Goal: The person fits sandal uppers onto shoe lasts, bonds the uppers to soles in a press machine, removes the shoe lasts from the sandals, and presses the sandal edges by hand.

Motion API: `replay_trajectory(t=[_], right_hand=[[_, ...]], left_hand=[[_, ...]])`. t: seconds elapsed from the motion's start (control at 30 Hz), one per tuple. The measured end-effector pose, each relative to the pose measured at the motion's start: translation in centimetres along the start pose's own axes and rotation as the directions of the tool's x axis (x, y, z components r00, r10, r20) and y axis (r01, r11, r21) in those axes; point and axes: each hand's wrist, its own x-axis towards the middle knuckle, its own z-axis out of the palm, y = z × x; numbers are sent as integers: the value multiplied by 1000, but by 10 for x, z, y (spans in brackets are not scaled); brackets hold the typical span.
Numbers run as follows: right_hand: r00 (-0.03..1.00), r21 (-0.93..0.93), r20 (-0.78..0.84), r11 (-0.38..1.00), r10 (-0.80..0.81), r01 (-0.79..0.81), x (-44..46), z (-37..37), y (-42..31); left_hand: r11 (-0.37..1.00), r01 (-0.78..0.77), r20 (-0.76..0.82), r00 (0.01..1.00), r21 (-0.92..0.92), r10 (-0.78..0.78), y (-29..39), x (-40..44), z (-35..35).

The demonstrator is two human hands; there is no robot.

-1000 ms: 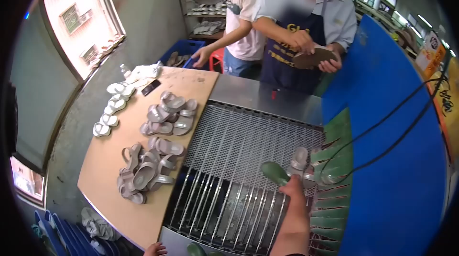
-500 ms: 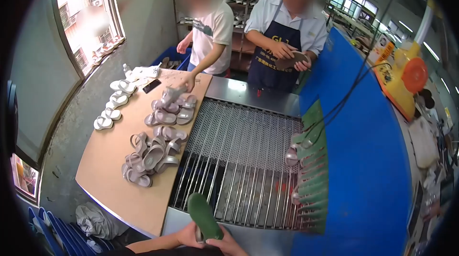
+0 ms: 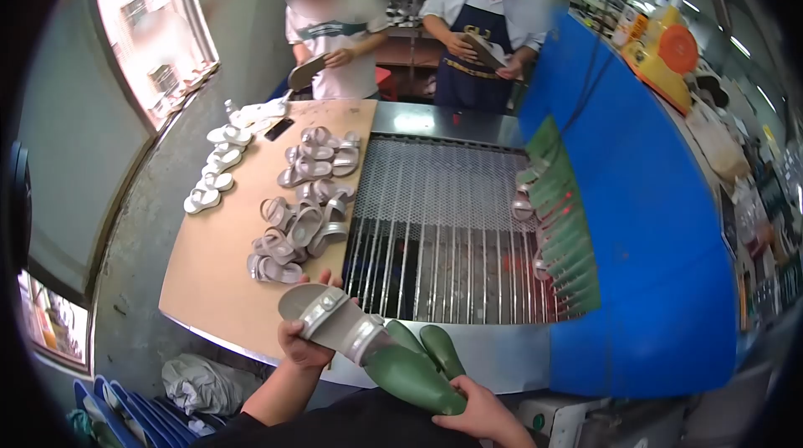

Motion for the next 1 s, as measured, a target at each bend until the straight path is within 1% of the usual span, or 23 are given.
replay_trajectory(t=[0.03,0.1,0.13,0.2,0.23,0.3,0.33,0.37,0.47,0.53,0.57,0.6,0.63,0.67,0.7,0.77,0.8,0.83,0.87,0.9,0.93,0.97,1.0], right_hand=[[997,25,-76,1000,0,2,-7,13,-1],[973,81,-231,997,23,-4,-25,35,-1],[955,94,-295,995,17,12,-37,40,-8],[905,119,-426,992,10,46,-55,41,-33],[819,1,-560,989,-123,150,-57,45,-34],[571,-290,-723,921,-389,260,-62,53,-29],[562,-201,-738,917,-372,344,-68,58,-27],[591,-117,-735,921,-332,373,-72,61,-24],[662,87,-691,877,-289,473,-90,61,-1],[629,172,-738,833,-245,526,-108,62,30],[602,201,-768,809,-220,553,-116,61,52],[606,178,-778,868,-164,464,-119,59,87],[652,209,-745,878,-142,431,-118,57,127],[792,579,-605,637,-83,509,-120,62,156],[892,848,-434,276,-124,451,-126,70,175],[857,910,-413,-93,-310,405,-145,85,192],[814,909,-410,-260,-411,326,-159,88,206],[802,899,-429,-278,-416,337,-179,89,226],[788,890,-448,-297,-423,347,-199,90,248],[773,881,-465,-315,-431,353,-217,91,269],[816,839,-531,-276,-228,468,-240,95,284],[812,795,-583,-216,-15,567,-267,105,292],[760,752,-619,-133,197,646,-292,117,298]], left_hand=[[999,41,6,999,28,-41,-6,-6,3],[984,176,24,984,-27,-175,-27,-22,-9],[968,237,3,971,-85,-238,-38,-27,-8],[927,359,-9,932,-113,-362,-57,-39,4],[889,431,-1,900,-155,-436,-69,-48,8],[804,568,-45,811,-173,-583,-96,-72,21],[766,600,-36,781,-232,-623,-108,-76,25],[726,625,-21,753,-287,-657,-121,-75,31],[601,740,60,644,-302,-763,-144,-75,37],[515,814,142,563,-270,-815,-159,-89,48],[494,841,140,529,-221,-837,-168,-102,56],[449,861,198,496,-239,-846,-179,-112,65],[399,880,253,460,-258,-851,-194,-119,74],[375,902,301,427,-215,-853,-213,-123,85],[343,927,339,376,-153,-862,-231,-128,98],[171,985,416,169,-33,-894,-273,-144,136],[82,995,489,44,58,-871,-301,-152,150],[8,988,548,-80,157,-832,-332,-159,163],[36,960,607,-145,277,-781,-360,-171,178],[119,919,587,-137,376,-798,-381,-183,203],[126,890,443,-92,438,-892,-415,-197,223],[117,859,283,-34,498,-959,-454,-215,232],[136,784,206,10,605,-978,-504,-237,222]])
